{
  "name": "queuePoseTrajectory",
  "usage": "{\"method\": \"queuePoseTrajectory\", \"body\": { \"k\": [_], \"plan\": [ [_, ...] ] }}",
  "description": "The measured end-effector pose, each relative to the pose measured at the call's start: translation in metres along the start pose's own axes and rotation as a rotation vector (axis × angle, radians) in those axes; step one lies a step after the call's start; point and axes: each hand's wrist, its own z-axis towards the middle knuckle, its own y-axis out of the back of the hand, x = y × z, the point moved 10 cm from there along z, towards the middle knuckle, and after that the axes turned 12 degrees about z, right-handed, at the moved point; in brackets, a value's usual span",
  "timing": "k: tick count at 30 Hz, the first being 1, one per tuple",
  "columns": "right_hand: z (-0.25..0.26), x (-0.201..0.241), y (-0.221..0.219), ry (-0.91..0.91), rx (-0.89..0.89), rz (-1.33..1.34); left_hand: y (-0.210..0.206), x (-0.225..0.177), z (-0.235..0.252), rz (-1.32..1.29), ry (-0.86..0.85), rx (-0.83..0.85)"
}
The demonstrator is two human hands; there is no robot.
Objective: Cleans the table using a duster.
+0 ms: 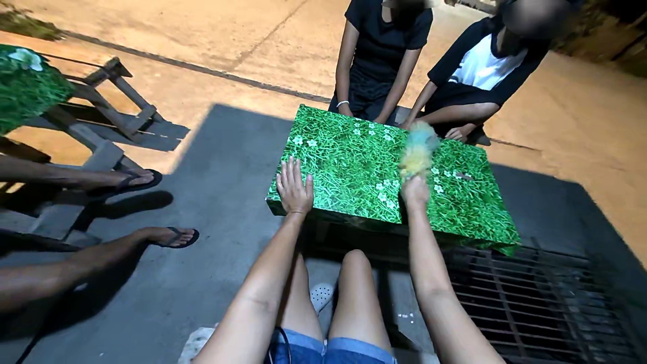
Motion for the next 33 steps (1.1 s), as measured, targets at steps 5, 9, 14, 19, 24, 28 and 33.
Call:
{"method": "queuePoseTrajectory", "body": {
  "k": [5,9,14,19,24,28,33],
  "plan": [
    [-0.043,0.095,-0.058,0.21,0.156,-0.022,0.001,0.0,-0.001,0.011,0.006,-0.011],
    [-0.08,0.155,-0.099,0.399,0.303,-0.102,0.005,0.0,-0.002,0.005,-0.002,-0.048],
    [-0.121,0.185,-0.119,0.647,0.429,-0.196,0.009,0.001,-0.004,0.002,-0.003,-0.141],
    [-0.161,0.173,-0.118,0.804,0.563,-0.244,0.011,0.003,-0.004,-0.05,-0.018,-0.161],
    [-0.233,0.128,-0.098,0.817,0.659,-0.173,0.048,0.002,-0.008,-0.222,-0.075,-0.15],
    [-0.267,0.052,-0.076,0.715,0.896,0.252,0.069,0.004,0.004,-0.363,-0.037,-0.014],
    [-0.233,-0.085,-0.009,0.26,0.608,1.11,0.043,0.021,0.029,-0.284,0.13,0.268]
  ]
}}
